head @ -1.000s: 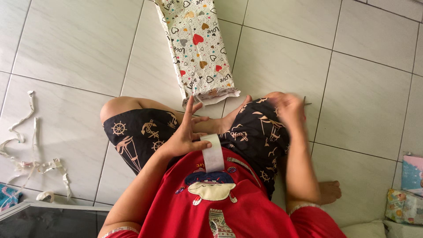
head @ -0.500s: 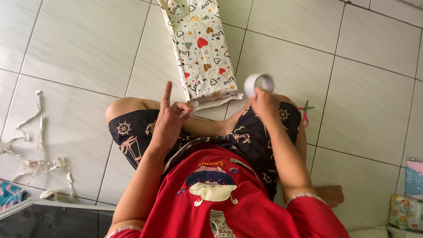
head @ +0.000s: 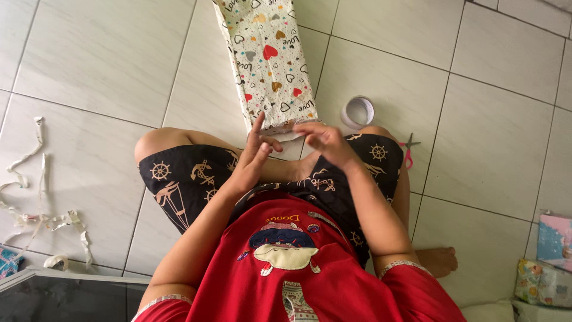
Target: The person sits on the floor and wraps a rectangular gift with patterned paper. They fold the paper edges, cut pieces of clear tape with pink scissors, and apply the tape to secure the folds. The person then folds and tapes the ends of the package to complete the wrapping.
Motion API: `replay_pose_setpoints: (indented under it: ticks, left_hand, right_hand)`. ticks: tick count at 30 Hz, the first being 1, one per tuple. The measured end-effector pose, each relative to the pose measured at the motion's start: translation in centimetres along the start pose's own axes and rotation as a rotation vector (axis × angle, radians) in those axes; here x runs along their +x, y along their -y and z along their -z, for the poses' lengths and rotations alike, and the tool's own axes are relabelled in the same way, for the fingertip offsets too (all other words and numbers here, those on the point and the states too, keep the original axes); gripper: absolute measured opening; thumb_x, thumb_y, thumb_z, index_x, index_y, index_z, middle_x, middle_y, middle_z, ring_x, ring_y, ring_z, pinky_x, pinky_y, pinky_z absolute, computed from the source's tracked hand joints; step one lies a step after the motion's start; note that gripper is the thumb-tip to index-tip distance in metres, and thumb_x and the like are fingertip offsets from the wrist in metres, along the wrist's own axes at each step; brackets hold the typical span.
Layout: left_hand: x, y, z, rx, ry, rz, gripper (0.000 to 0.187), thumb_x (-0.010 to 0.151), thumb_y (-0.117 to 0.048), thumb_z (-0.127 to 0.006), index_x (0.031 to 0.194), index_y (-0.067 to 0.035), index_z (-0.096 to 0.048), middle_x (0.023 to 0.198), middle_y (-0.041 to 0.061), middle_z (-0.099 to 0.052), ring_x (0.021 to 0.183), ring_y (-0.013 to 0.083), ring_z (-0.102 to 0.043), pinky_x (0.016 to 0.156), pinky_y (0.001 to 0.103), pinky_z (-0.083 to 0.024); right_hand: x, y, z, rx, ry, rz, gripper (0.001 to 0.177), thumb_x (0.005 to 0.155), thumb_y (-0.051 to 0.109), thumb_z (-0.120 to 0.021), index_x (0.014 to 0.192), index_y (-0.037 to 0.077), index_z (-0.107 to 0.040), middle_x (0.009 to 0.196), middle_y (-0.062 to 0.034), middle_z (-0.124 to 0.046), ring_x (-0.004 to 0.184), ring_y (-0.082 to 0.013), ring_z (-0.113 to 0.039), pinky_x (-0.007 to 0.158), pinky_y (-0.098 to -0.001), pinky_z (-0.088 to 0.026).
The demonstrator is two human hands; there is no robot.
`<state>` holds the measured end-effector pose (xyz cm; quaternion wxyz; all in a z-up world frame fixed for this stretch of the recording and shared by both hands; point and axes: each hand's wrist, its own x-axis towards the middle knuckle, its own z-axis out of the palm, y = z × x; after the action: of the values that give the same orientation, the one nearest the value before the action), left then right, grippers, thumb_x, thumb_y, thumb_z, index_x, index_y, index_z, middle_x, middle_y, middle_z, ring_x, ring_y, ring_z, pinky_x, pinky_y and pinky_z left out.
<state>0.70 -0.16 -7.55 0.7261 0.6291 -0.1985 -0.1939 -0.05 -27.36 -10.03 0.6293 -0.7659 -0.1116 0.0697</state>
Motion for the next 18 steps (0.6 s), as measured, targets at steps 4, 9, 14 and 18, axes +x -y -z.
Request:
replay_pose_setpoints:
  ticks: [4, 9, 14, 18]
  left_hand:
    - [0.6, 0.3, -0.8, 0.050, 0.043, 0.011, 0.076, 0.111, -0.031, -0.047, 0.168, -0.011, -0.001, 0.112, 0.010, -0.064, 0.111, 0.0198, -0.060, 0.108, 0.039, -0.044]
    - [1.1, 0.4, -1.2, 0.064, 0.031, 0.034, 0.078, 0.109, -0.022, -0.053, 0.168, -0.011, -0.003, 0.125, 0.013, -0.066, 0.123, 0.0248, -0.063, 0.107, 0.040, -0.047]
    - [2.3, 3.7, -1.1, 0.604, -0.382, -0.192, 0.100, 0.092, -0.013, -0.074, 0.163, -0.004, -0.005, 0.142, 0.029, -0.051, 0.134, 0.0365, -0.053, 0.114, 0.045, -0.044]
    - [4.7, 8.4, 0.6, 0.855, -0.383, -0.222, 0.109, 0.086, -0.020, -0.080, 0.162, 0.000, -0.005, 0.145, 0.027, -0.053, 0.136, 0.0352, -0.051, 0.117, 0.047, -0.043]
  right_hand:
    - [0.2, 3.6, -1.5, -0.167, 0.002, -0.007, 0.028, 0.090, 0.027, -0.079, 0.108, 0.006, -0.079, 0.124, -0.0071, -0.076, 0.119, -0.0195, -0.071, 0.105, -0.0338, -0.052]
    - [-0.1, 2.7, -1.9, -0.119, -0.147, -0.022, 0.017, 0.091, 0.025, -0.079, 0.096, 0.008, -0.079, 0.117, -0.0050, -0.076, 0.115, -0.0167, -0.071, 0.102, -0.0343, -0.055]
    - [-0.6, -2.0, -2.2, 0.246, -0.576, -0.052, 0.017, 0.095, 0.025, -0.078, 0.101, 0.009, -0.076, 0.107, -0.0061, -0.075, 0.100, -0.0181, -0.070, 0.096, -0.0377, -0.060]
    - [-0.7, -5.3, -1.2, -0.247, -0.625, -0.052, 0.046, 0.098, 0.024, -0.078, 0.136, 0.007, -0.059, 0.128, -0.0126, -0.068, 0.110, -0.0209, -0.066, 0.098, -0.0383, -0.058]
